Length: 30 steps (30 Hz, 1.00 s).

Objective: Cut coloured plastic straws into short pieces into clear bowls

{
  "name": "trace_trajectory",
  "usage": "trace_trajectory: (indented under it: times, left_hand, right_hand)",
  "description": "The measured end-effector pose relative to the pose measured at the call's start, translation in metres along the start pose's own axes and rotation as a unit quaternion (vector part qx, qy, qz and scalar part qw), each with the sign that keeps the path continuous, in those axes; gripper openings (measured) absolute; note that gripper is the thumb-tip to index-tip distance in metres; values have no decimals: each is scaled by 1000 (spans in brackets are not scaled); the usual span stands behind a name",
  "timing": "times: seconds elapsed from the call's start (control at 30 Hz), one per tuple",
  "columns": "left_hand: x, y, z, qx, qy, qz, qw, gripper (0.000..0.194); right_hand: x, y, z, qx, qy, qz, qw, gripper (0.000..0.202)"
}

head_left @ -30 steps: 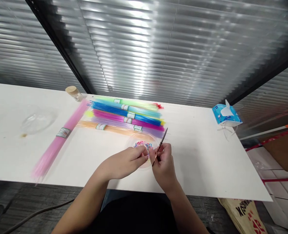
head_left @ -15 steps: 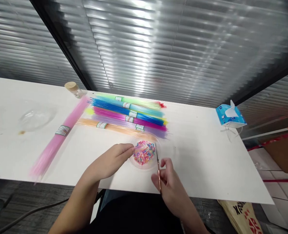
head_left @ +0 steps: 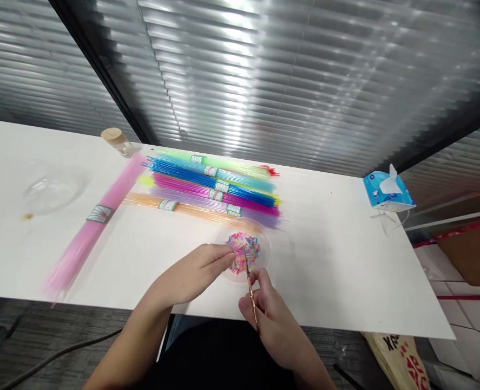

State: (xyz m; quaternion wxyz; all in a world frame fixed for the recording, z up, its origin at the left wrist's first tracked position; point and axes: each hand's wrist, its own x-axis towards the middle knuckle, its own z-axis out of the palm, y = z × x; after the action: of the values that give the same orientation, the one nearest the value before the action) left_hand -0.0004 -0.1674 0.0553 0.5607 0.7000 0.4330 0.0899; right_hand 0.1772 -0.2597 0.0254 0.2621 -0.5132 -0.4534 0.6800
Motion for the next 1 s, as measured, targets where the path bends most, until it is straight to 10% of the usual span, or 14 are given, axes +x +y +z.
trace_trajectory:
  times: [1.0]
  left_hand:
    - [6, -10, -2, 4, -12, -1, 1000, 46]
  right_hand:
    - [9, 4, 0, -15, -30, -11, 999, 35]
